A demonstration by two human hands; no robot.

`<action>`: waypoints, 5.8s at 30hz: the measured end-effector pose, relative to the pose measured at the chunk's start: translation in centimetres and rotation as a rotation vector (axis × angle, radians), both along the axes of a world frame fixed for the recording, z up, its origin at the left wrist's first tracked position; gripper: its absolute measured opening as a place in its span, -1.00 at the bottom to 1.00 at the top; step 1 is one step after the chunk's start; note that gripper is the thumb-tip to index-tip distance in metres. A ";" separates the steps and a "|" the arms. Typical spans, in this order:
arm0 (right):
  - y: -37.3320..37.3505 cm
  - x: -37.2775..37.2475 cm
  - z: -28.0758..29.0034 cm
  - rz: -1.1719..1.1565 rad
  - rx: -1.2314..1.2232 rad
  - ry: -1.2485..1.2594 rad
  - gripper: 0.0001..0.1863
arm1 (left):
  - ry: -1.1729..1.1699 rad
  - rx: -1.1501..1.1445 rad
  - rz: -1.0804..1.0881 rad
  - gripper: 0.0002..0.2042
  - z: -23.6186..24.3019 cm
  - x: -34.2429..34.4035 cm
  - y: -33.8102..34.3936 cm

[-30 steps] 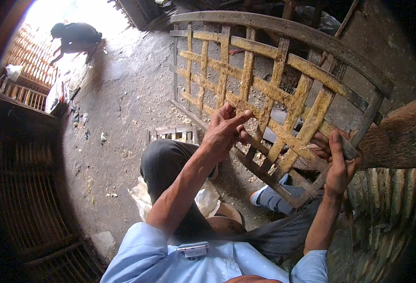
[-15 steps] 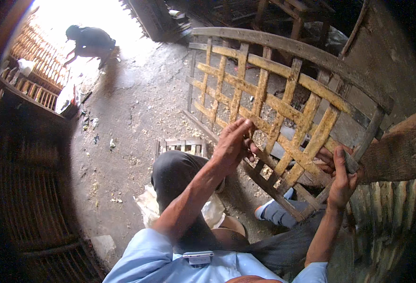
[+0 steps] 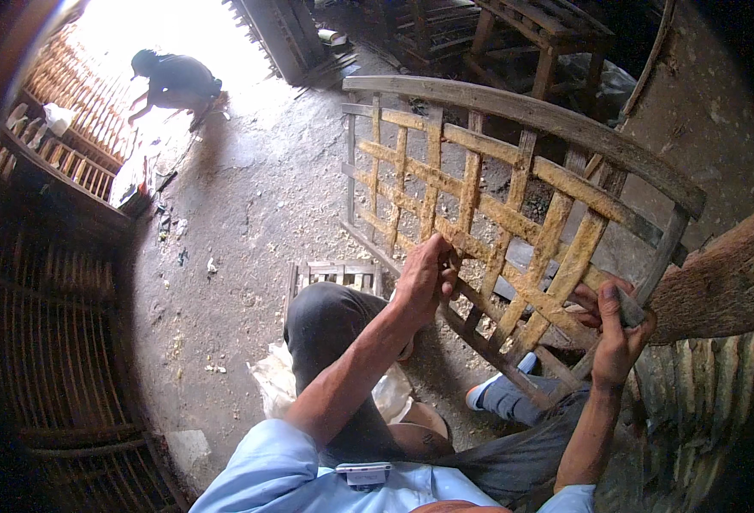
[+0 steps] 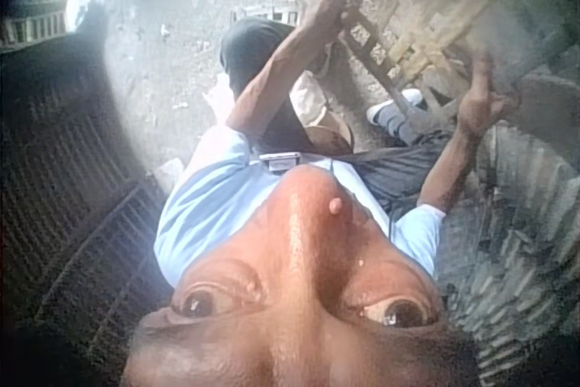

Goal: The person scrapes a wooden lattice frame with a small metal tool, removing loose material from the surface. They hold the frame with one hand and scrape with the other, occasionally adjusting their grip.

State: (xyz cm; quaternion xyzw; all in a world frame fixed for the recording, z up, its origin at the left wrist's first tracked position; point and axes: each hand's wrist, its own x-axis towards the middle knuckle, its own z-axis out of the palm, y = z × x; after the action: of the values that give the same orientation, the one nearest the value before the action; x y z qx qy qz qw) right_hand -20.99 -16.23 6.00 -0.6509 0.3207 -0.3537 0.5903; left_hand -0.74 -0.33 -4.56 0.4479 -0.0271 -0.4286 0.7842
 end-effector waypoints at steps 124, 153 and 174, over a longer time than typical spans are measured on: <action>-0.6 0.1 0.2 -0.121 0.033 0.036 -0.55 | -0.166 0.092 -0.333 -0.74 2.8 1.0 0.2; -0.3 0.2 0.6 -0.163 0.035 0.009 -0.54 | -0.306 0.054 -0.217 -0.59 1.0 1.1 0.4; -0.2 0.3 0.5 -0.045 0.031 0.009 -0.67 | -0.153 0.168 -0.128 -0.81 1.8 0.8 -0.2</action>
State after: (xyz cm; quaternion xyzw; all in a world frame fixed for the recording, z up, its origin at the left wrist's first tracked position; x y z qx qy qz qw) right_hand -20.67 -16.46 6.46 -0.6358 0.3433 -0.3591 0.5907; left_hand 0.08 -0.51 -2.74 0.5407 -0.0795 -0.4429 0.7108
